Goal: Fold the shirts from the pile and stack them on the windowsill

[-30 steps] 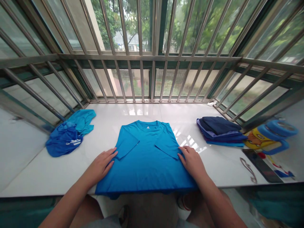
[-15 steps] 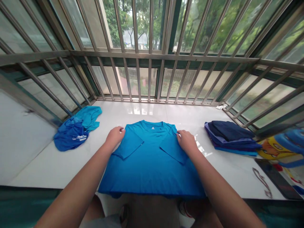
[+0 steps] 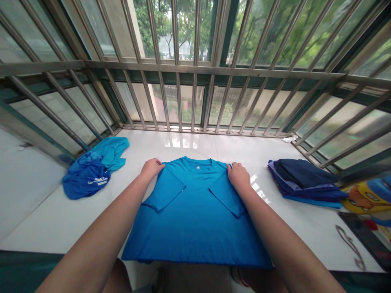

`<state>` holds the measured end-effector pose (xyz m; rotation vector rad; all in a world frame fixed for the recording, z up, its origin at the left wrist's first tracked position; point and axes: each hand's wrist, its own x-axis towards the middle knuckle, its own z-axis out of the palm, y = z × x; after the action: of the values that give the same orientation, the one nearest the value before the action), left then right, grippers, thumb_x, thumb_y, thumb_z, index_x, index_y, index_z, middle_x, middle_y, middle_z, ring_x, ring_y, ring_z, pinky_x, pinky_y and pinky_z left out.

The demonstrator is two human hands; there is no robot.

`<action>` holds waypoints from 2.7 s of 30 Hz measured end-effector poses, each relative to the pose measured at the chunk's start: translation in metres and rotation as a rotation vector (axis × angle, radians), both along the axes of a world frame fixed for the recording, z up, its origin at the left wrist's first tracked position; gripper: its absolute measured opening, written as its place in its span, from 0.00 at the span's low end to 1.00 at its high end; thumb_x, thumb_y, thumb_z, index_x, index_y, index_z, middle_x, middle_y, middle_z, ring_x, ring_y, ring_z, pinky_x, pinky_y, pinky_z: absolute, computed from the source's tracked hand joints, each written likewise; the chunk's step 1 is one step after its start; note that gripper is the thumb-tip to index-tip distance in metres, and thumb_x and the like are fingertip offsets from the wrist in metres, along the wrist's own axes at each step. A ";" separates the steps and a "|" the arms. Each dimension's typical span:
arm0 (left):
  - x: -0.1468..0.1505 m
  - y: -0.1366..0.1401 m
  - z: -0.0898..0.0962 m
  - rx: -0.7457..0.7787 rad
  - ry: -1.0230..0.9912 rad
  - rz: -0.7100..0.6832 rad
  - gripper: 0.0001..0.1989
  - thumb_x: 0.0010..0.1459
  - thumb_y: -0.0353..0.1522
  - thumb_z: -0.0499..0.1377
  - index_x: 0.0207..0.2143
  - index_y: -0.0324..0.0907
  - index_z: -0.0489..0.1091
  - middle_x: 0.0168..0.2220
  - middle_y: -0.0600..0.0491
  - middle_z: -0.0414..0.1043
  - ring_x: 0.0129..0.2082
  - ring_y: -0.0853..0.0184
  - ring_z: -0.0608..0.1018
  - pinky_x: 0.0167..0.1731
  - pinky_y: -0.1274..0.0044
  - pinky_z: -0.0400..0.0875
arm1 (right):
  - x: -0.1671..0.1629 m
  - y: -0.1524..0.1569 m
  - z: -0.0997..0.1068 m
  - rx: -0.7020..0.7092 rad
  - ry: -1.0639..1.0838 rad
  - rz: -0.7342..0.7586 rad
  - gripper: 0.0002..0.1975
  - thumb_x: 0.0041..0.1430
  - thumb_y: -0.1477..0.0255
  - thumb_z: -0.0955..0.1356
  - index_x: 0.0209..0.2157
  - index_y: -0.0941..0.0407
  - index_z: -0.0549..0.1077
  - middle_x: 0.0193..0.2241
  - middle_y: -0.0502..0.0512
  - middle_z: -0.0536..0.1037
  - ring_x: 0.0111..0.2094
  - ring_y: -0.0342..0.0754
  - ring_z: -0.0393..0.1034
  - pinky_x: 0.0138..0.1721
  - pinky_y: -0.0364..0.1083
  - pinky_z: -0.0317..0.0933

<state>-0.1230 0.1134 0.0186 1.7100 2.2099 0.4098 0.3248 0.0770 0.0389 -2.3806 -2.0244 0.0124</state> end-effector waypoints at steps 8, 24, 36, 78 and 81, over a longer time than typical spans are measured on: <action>0.002 0.012 0.004 -0.045 -0.061 -0.007 0.09 0.52 0.40 0.70 0.28 0.45 0.80 0.31 0.51 0.83 0.37 0.57 0.83 0.34 0.74 0.70 | 0.008 0.021 -0.002 -0.026 0.032 -0.021 0.17 0.79 0.67 0.58 0.55 0.61 0.72 0.52 0.70 0.76 0.51 0.58 0.76 0.49 0.50 0.65; 0.005 -0.030 0.034 -0.031 -0.578 -0.054 0.25 0.56 0.54 0.66 0.43 0.44 0.72 0.38 0.47 0.86 0.33 0.61 0.85 0.33 0.72 0.77 | 0.034 -0.001 0.033 0.119 0.237 0.136 0.08 0.72 0.71 0.66 0.45 0.56 0.78 0.45 0.58 0.81 0.46 0.51 0.76 0.50 0.46 0.63; -0.052 -0.148 0.001 0.184 -0.224 -0.523 0.16 0.64 0.47 0.61 0.40 0.50 0.85 0.46 0.49 0.80 0.48 0.57 0.82 0.49 0.68 0.78 | 0.100 -0.132 -0.016 0.237 0.280 0.727 0.13 0.75 0.69 0.61 0.46 0.52 0.78 0.48 0.60 0.82 0.49 0.56 0.78 0.50 0.53 0.73; -0.017 -0.055 0.028 0.143 0.418 -0.928 0.07 0.70 0.33 0.59 0.40 0.47 0.77 0.46 0.47 0.79 0.48 0.56 0.79 0.49 0.68 0.70 | 0.023 -0.022 0.008 -0.038 0.060 0.845 0.13 0.75 0.72 0.64 0.49 0.53 0.81 0.44 0.59 0.80 0.48 0.54 0.72 0.49 0.48 0.60; -0.017 -0.055 0.028 0.180 0.387 -0.888 0.07 0.70 0.31 0.59 0.39 0.48 0.77 0.48 0.47 0.79 0.48 0.56 0.79 0.50 0.68 0.68 | 0.024 -0.025 0.007 0.013 0.070 0.833 0.15 0.78 0.69 0.62 0.50 0.53 0.81 0.46 0.61 0.81 0.49 0.55 0.71 0.51 0.49 0.60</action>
<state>-0.1395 0.0581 0.0464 2.8070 1.3870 0.0463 0.3485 0.0520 0.0457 -1.3353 -2.7689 0.0886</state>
